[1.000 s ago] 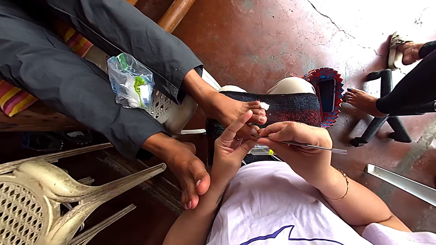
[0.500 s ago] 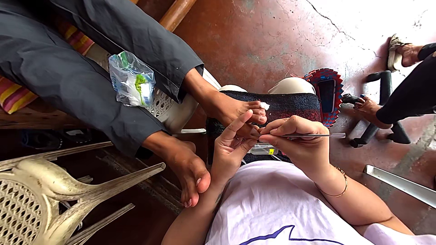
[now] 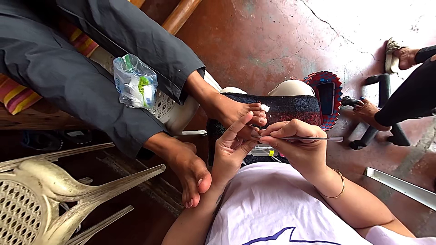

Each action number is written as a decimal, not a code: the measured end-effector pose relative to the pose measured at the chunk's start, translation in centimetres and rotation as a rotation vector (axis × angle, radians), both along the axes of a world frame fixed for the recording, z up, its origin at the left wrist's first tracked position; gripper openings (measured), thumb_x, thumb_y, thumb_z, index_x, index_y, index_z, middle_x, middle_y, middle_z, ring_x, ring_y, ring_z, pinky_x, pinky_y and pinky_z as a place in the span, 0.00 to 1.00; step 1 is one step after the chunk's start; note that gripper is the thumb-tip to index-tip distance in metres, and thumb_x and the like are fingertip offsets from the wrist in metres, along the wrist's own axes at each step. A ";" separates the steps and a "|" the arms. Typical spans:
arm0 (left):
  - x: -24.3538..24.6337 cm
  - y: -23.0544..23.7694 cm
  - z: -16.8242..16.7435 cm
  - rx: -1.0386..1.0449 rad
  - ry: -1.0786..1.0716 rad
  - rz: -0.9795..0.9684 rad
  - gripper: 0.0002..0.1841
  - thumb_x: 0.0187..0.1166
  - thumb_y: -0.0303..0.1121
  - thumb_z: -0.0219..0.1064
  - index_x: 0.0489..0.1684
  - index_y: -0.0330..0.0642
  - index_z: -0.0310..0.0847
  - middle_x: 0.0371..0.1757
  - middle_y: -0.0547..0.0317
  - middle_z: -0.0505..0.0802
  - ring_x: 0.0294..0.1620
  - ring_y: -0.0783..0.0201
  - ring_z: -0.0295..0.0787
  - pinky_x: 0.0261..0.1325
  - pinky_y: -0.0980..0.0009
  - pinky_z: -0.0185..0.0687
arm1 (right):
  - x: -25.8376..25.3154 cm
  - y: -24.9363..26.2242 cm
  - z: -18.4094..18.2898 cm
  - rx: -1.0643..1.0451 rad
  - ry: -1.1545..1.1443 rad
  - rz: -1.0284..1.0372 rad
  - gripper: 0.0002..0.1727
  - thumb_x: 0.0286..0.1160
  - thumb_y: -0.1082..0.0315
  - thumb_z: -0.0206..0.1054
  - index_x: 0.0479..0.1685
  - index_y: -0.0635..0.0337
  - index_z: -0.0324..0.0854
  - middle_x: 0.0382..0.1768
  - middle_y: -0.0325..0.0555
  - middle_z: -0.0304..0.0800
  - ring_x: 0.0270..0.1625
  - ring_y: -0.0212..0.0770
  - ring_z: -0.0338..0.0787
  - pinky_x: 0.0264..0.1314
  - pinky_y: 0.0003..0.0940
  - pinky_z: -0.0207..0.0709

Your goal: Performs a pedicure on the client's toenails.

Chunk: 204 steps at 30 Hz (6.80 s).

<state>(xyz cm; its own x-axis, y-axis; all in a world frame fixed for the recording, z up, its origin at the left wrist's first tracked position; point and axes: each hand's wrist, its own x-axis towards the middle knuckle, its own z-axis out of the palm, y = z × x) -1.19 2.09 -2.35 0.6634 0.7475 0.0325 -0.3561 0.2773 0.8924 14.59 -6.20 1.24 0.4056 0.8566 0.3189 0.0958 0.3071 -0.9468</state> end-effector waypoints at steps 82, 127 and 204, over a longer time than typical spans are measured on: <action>-0.3 0.0 0.0 -0.009 -0.002 -0.006 0.31 0.75 0.19 0.70 0.79 0.56 0.78 0.66 0.58 0.90 0.63 0.64 0.89 0.69 0.68 0.85 | -0.4 -0.1 -0.6 0.070 -0.016 0.002 0.05 0.66 0.82 0.77 0.35 0.68 0.86 0.41 0.49 0.97 0.44 0.36 0.97 0.46 0.27 0.92; -0.3 -0.4 -0.5 -0.098 -0.070 -0.024 0.29 0.80 0.24 0.68 0.81 0.60 0.77 0.62 0.61 0.92 0.60 0.68 0.89 0.69 0.70 0.83 | -0.5 -0.7 1.8 -0.051 -0.488 -0.031 0.06 0.72 0.77 0.74 0.29 0.66 0.85 0.39 0.50 0.97 0.45 0.32 0.95 0.46 0.21 0.87; -0.1 -0.3 0.0 -0.071 -0.044 0.005 0.29 0.78 0.21 0.68 0.78 0.57 0.79 0.61 0.60 0.92 0.59 0.68 0.90 0.66 0.69 0.85 | 0.3 0.5 3.6 -0.150 -0.347 0.028 0.04 0.64 0.82 0.75 0.31 0.66 0.88 0.37 0.44 0.96 0.42 0.30 0.95 0.45 0.21 0.89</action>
